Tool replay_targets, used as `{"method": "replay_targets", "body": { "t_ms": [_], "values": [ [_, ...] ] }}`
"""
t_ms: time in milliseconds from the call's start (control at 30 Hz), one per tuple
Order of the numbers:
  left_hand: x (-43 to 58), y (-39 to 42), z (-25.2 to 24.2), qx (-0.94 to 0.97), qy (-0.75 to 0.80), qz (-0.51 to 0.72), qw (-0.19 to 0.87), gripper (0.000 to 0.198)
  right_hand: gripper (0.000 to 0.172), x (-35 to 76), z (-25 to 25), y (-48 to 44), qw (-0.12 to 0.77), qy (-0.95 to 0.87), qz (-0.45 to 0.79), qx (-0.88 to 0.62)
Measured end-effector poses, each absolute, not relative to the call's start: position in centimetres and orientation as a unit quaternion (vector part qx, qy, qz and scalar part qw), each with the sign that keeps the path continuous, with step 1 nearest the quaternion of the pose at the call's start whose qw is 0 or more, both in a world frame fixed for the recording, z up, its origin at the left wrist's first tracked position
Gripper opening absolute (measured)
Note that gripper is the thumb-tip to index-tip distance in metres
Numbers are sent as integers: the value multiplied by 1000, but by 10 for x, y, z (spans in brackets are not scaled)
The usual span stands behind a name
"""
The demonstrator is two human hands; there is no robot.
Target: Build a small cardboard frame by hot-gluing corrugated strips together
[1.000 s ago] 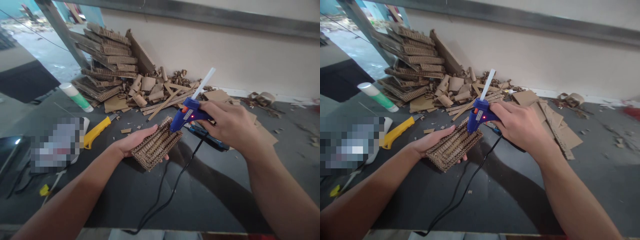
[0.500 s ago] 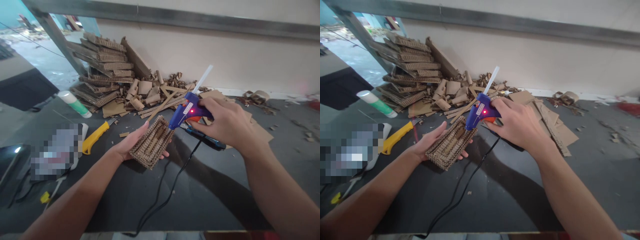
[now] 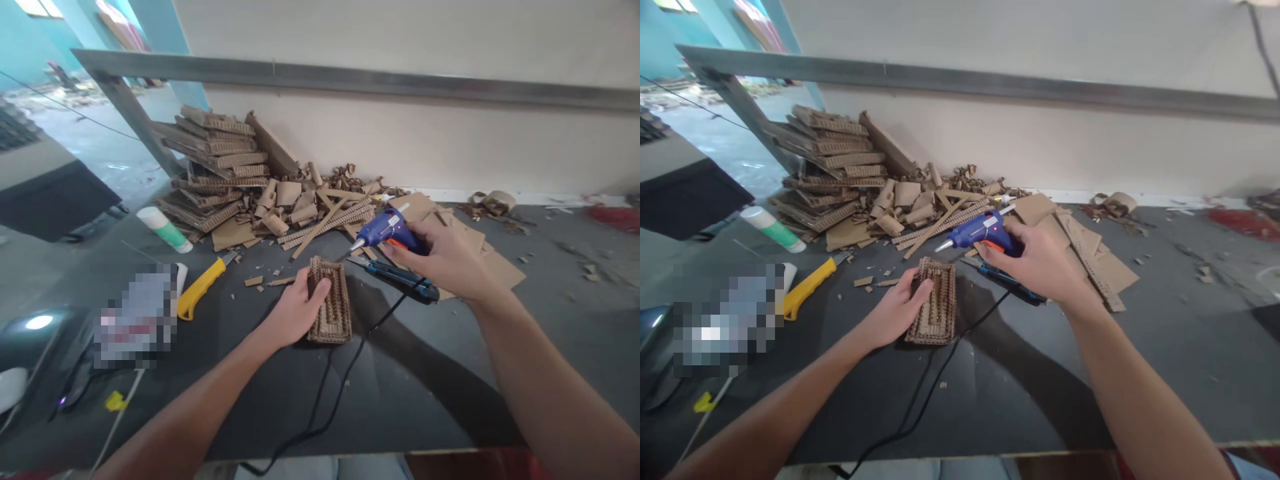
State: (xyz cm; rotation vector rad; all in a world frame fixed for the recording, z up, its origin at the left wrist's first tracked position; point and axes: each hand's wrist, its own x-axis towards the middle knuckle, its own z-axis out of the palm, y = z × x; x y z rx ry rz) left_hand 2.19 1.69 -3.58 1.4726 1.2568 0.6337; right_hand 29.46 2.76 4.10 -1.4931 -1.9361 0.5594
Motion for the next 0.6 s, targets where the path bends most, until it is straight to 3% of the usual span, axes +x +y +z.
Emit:
{"method": "replay_targets", "body": {
  "t_ms": [233, 400, 467, 600],
  "values": [
    [5, 28, -16, 730, 585, 221, 276, 45, 36, 295, -14, 10, 410, -650, 361, -528],
    [-21, 36, 5, 726, 679, 100, 40, 47, 36, 285, -37, 6, 435, -636, 320, -551],
    [-27, 37, 8, 714, 699, 43, 9, 43, 37, 283, -40, 6, 428, -644, 275, -572],
    [-36, 43, 4, 732, 678, 12, 61, 30, 38, 283, -39, 5, 424, -637, 227, -603]
  ]
}}
